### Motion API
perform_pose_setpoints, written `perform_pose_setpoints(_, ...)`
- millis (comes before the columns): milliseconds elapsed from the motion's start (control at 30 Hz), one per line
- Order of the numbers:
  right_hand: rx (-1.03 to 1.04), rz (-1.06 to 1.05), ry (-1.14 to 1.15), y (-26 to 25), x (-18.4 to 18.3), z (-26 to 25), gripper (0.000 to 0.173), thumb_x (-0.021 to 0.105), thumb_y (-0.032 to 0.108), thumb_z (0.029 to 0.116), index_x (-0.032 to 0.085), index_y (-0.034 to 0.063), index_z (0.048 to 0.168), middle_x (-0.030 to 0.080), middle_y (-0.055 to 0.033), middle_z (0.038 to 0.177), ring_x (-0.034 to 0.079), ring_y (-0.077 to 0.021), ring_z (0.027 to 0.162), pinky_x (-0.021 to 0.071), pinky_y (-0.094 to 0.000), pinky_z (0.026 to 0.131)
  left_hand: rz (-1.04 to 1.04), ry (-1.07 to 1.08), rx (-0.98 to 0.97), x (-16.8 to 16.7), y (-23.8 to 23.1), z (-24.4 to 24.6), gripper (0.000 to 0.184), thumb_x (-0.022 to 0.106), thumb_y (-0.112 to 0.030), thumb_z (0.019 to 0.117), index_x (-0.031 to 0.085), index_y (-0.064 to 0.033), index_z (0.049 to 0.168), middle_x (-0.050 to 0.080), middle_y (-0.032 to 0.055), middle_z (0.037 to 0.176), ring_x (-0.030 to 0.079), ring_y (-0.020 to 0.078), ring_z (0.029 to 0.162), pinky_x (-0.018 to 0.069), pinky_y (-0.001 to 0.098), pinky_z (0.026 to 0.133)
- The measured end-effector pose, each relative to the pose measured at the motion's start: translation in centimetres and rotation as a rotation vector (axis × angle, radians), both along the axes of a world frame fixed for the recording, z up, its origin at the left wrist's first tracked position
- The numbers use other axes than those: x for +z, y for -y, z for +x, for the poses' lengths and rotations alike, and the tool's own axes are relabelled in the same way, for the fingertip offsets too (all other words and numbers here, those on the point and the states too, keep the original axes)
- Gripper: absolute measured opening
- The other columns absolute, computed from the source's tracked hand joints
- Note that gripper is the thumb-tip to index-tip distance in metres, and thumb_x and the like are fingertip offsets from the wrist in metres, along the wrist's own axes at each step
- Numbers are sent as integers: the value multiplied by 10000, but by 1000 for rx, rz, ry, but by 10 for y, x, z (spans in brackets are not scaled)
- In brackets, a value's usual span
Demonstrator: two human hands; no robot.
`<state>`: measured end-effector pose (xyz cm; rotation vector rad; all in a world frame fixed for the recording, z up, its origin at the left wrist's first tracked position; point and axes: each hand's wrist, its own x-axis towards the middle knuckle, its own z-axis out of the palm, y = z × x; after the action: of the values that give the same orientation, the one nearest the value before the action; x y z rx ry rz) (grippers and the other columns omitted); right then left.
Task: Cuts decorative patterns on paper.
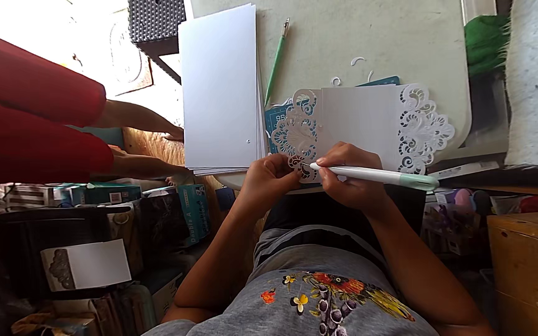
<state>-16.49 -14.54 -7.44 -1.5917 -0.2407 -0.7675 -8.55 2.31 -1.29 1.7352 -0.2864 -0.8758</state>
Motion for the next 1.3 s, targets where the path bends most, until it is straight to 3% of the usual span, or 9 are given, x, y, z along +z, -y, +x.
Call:
perform_pose_setpoints(233, 17, 25, -9, 2, 1, -1, 102, 620, 13, 864, 649, -46, 941, 664, -57, 863, 614, 3, 808, 496, -119, 706, -5, -7, 6, -1, 0, 1, 134, 642, 60, 941, 653, -26, 1043, 727, 4, 870, 708, 50, 734, 614, 222, 703)
perform_pose_setpoints(367, -15, -64, 6, 0, -2, 1, 113, 634, 21, 850, 682, -55, 919, 681, -100, 836, 630, -69, 809, 497, -172, 724, -10, 8, -8, -1, -1, 1, 114, 642, 50, 947, 650, -27, 1030, 722, -3, 853, 705, 48, 716, 614, 220, 688)
perform_pose_setpoints(667, -25, -52, 18, -1, -2, 0, 109, 633, 19, 848, 677, -58, 913, 673, -102, 835, 627, -69, 815, 496, -170, 728, -12, 4, -21, 1, -1, 2, 110, 634, 44, 953, 650, -28, 1036, 726, -2, 870, 714, 52, 736, 621, 226, 708)
perform_pose_setpoints(767, 2, 3, 13, 2, -1, 0, 108, 622, 12, 865, 653, -49, 948, 662, -69, 862, 626, -21, 833, 510, -137, 742, -58, -92, -5, 2, -3, 3, 175, 497, 22, 994, 649, -19, 1070, 732, 22, 890, 723, 86, 757, 625, 251, 726)
perform_pose_setpoints(867, 34, 76, 28, 5, -2, 1, 112, 608, 4, 879, 645, -22, 982, 674, -16, 892, 606, 37, 810, 493, -108, 710, -99, -158, 17, 3, -5, 5, 336, 331, -11, 969, 650, -24, 1075, 741, 36, 893, 729, 106, 762, 627, 276, 727)
perform_pose_setpoints(933, 32, 95, 24, 5, -2, 2, 105, 607, -1, 880, 638, -12, 980, 670, 0, 888, 588, 53, 776, 482, -96, 679, -105, -151, 1, 3, -6, 6, 246, 425, 34, 1017, 650, -18, 1099, 743, 32, 917, 734, 101, 781, 632, 265, 740)
perform_pose_setpoints(1033, 23, 90, 13, 3, -1, 1, 103, 608, -3, 876, 639, -22, 972, 660, -4, 867, 574, 54, 756, 469, -91, 664, -84, -101, -14, 3, -5, 6, 135, 583, 25, 1002, 664, -25, 1097, 744, 13, 922, 736, 83, 788, 633, 249, 739)
perform_pose_setpoints(1300, 11, 98, 29, 3, -1, 1, 98, 606, -4, 876, 633, -23, 969, 660, -14, 870, 575, 51, 760, 467, -91, 666, -60, 70, -8, -3, -1, 1, 62, 628, -13, 984, 658, -54, 1020, 727, -22, 847, 709, 47, 725, 618, 223, 695)
